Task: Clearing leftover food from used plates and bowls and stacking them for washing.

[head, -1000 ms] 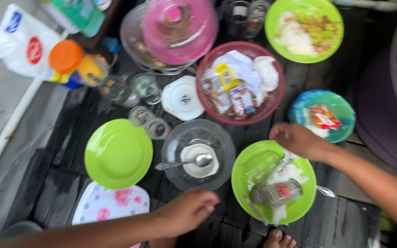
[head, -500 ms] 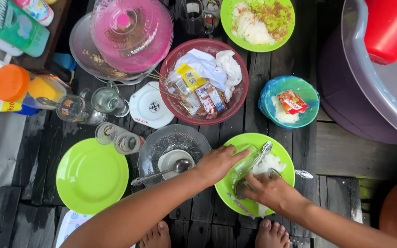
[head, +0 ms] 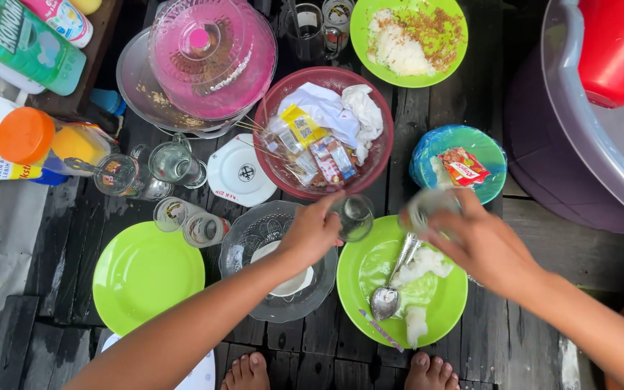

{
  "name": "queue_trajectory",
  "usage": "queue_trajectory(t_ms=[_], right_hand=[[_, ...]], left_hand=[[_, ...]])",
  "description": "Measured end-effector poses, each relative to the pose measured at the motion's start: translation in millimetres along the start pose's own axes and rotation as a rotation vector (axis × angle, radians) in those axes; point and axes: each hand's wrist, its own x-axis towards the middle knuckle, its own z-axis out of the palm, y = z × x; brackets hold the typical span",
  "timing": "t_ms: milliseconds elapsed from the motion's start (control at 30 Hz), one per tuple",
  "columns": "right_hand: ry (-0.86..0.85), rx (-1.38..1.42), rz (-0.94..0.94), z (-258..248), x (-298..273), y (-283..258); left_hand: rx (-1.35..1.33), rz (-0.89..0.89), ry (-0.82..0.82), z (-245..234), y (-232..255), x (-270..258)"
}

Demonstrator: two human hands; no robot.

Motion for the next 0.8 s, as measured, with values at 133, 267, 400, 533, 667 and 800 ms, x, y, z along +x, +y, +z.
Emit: queue_trajectory(t_ms=[133,267,400,533,667,800], right_hand=[[0.200,-0.133,-0.182,19.4,43.3,14.7],[0.122,-0.185,-0.201,50.6,67.9,34.0],[0.158,-0.166,-0.232,66.3,68.0,47.4],[0.262,-0.118,-0.218,60.4,43.3,45.1],[0.206,-0.242,-0.177,78.5,6.1,59.4],[0.036,-0.350,-0.076,96.8,-22.2,51.3]], left_hand=[[0.086,-0.006,0.049,5.0,-2.6,7.2],[0.112,-0.016,0.073,13.8,-15.7,13.4],[0.176,-0.068,0.068,18.5,-19.8,11.9],[-0.056,-0.240,0.106,27.2,-53.8,23.0],[-0.168,-0.174,0.139,37.0,-78.0,27.0],[-0.291,-0.391,0.197,56.7,-85.7,14.5]])
